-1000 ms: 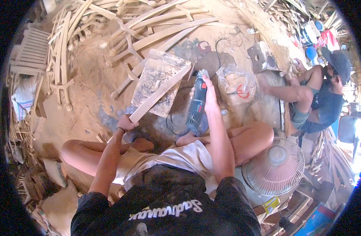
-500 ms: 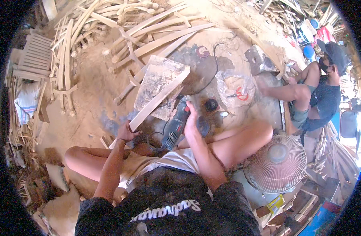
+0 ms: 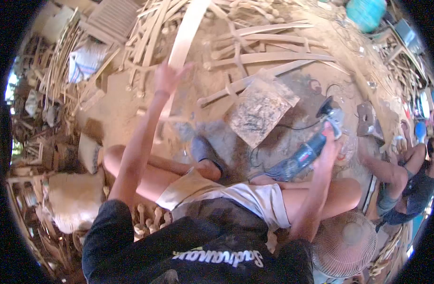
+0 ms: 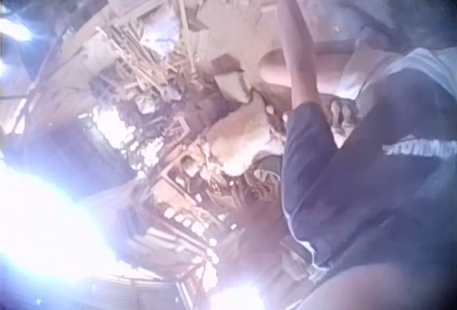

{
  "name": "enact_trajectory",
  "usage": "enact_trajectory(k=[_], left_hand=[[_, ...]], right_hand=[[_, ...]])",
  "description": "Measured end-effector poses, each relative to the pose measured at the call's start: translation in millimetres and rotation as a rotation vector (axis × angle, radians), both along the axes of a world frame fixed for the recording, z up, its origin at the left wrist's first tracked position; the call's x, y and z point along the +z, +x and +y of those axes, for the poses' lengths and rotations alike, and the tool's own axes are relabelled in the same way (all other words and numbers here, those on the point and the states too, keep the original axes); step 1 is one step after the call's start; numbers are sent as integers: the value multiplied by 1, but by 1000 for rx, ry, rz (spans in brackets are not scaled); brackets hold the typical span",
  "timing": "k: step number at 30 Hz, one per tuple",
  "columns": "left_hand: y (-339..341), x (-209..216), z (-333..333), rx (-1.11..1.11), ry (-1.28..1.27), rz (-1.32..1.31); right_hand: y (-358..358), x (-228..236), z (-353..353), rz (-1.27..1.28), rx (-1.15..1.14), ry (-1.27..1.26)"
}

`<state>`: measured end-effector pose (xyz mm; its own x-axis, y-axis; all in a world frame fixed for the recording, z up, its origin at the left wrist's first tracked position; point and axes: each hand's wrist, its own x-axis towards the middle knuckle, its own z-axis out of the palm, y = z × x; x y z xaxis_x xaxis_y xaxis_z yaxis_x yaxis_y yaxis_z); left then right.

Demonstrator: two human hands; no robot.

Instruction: The person applies glue to a wooden crossguard and attaches it to a wooden blade, then uses a power sander to smooth the surface of the wooden sword while holding it between their legs.

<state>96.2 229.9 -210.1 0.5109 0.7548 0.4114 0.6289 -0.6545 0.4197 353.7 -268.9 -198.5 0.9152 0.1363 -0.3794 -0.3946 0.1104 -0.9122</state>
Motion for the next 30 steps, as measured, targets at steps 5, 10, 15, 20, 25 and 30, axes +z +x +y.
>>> enact_trajectory(k=[5, 10, 15, 20, 25, 30], left_hand=[[80, 71, -5, 132, -402, -176], [140, -17, -55, 161, -556, -424], [180, -131, -130, 208, -624, -388], [159, -210, -212, -244, -123, 78], [140, -216, -245, -581, -116, 253], [119, -220, -214, -632, -113, 330]], right_hand=[[25, 35, -29, -337, 146, -200], [32, 44, -57, -258, 146, -189], [25, 37, -59, -168, 83, -57], [23, 45, -57, -168, 59, -18], [22, 40, -55, -299, 126, -163], [22, 7, -43, -367, 175, -314]])
